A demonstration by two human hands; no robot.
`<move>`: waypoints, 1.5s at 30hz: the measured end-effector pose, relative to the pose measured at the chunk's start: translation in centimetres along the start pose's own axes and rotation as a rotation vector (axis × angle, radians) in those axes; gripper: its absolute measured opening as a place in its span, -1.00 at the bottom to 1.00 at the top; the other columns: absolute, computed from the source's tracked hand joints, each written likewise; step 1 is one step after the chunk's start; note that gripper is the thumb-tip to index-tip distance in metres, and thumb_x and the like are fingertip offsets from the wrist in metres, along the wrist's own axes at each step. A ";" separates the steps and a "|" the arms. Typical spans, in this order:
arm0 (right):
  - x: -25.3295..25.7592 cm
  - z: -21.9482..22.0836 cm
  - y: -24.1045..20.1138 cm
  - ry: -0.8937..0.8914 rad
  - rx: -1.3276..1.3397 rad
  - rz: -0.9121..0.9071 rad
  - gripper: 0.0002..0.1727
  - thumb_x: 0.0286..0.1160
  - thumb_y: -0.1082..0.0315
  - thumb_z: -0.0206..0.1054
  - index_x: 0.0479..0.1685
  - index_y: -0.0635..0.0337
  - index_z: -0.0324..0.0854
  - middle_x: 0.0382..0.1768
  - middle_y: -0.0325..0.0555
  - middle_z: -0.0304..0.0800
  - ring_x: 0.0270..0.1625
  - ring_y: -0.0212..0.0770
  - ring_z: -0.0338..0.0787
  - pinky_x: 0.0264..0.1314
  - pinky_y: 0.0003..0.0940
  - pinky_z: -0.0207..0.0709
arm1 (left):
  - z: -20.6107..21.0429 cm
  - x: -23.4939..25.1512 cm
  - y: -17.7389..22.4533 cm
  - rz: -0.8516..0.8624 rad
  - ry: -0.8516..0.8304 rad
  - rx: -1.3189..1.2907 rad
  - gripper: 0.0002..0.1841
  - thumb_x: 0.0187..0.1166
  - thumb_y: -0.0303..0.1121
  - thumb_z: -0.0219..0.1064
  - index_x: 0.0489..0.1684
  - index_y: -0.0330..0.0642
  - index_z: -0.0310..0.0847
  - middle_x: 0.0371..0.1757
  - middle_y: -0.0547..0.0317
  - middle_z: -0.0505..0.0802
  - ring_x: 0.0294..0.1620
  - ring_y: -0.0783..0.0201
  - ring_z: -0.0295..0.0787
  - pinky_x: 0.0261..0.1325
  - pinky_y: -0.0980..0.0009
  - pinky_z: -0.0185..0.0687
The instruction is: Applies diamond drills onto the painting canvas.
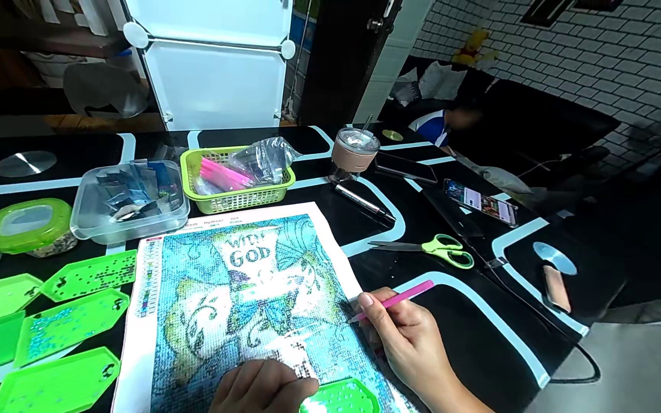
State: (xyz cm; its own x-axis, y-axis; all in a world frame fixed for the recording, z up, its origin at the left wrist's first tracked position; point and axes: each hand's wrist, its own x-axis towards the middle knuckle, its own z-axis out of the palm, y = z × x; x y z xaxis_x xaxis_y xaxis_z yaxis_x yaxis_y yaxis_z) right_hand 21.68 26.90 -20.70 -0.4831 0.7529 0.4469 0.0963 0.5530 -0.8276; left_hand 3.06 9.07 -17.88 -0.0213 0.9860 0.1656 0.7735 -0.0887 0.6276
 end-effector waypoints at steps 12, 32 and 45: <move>-0.1 0.0 0.3 -0.020 -0.106 -0.062 -0.68 0.78 0.20 0.21 -0.32 0.17 0.73 -0.53 -0.36 0.70 -0.56 -0.64 0.59 -0.53 -0.73 0.48 | 0.0 0.0 0.0 -0.002 -0.003 -0.002 -0.51 0.33 0.02 0.59 0.17 -0.02 0.85 -0.02 0.02 0.88 0.08 -0.05 0.75 0.16 -0.01 0.53; -2.1 1.7 -4.8 -0.281 0.299 0.109 -0.86 0.72 0.31 0.30 -0.12 0.16 0.71 -0.39 -0.38 0.81 -0.42 -0.62 0.74 -0.40 -0.67 0.64 | 0.4 0.1 0.2 -0.006 0.044 0.031 -0.52 0.23 0.03 0.62 0.10 0.02 0.89 -0.03 0.08 0.89 0.04 -0.04 0.78 0.06 0.00 0.58; -2.9 2.9 -4.6 -0.304 0.061 -0.101 -0.69 0.81 0.27 0.20 -0.27 0.31 0.63 -0.49 -0.12 0.71 -0.42 -0.52 0.69 -0.32 -0.66 0.56 | 0.6 0.1 0.1 0.015 0.083 0.066 -0.55 0.21 0.06 0.61 -0.07 -0.04 0.89 -0.08 0.10 0.88 0.01 0.01 0.78 0.03 0.05 0.58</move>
State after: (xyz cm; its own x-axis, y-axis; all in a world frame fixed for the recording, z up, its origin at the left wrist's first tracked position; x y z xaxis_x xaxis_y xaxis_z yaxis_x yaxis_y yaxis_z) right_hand 20.09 21.12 -19.15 -0.7264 0.5490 0.4135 -0.0132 0.5903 -0.8071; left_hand 3.54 9.22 -18.30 -0.0597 0.9692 0.2388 0.8140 -0.0913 0.5736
